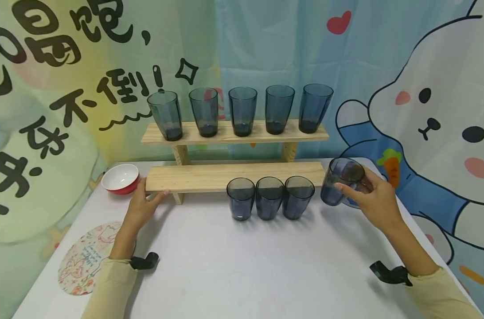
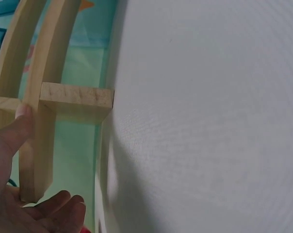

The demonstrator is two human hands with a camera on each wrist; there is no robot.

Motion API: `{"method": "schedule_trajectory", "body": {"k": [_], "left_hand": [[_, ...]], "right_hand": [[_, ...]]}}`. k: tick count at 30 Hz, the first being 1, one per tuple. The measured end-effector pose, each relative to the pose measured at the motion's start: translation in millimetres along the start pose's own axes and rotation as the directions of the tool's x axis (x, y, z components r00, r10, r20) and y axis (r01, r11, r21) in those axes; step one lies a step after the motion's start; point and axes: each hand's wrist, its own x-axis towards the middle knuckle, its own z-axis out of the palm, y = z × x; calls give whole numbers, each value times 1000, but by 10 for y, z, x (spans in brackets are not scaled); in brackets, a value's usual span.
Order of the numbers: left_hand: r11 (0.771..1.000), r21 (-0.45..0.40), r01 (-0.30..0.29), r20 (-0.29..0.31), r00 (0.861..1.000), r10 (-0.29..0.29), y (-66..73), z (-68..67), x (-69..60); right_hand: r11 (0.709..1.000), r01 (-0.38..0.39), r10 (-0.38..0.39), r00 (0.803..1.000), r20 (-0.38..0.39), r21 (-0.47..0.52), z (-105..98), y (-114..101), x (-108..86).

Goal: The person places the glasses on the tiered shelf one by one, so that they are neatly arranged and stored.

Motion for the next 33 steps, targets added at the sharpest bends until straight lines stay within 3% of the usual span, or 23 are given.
{"method": "schedule_trajectory", "body": {"k": [7, 17, 33], "left_hand": [[1000, -2, -1, 1, 1000, 1, -8, -17, -18], [1000, 9, -5, -8, 1000, 5, -34, -9, 2], [1000, 21, 9, 5, 1000, -9, -8, -3, 13]], "right_hand": [[998, 54, -54, 998, -28, -20, -110, -209, 300], [998, 52, -53, 997, 48, 30, 221, -178, 683], [999, 22, -25, 997, 73, 37, 351, -167, 765]]}}
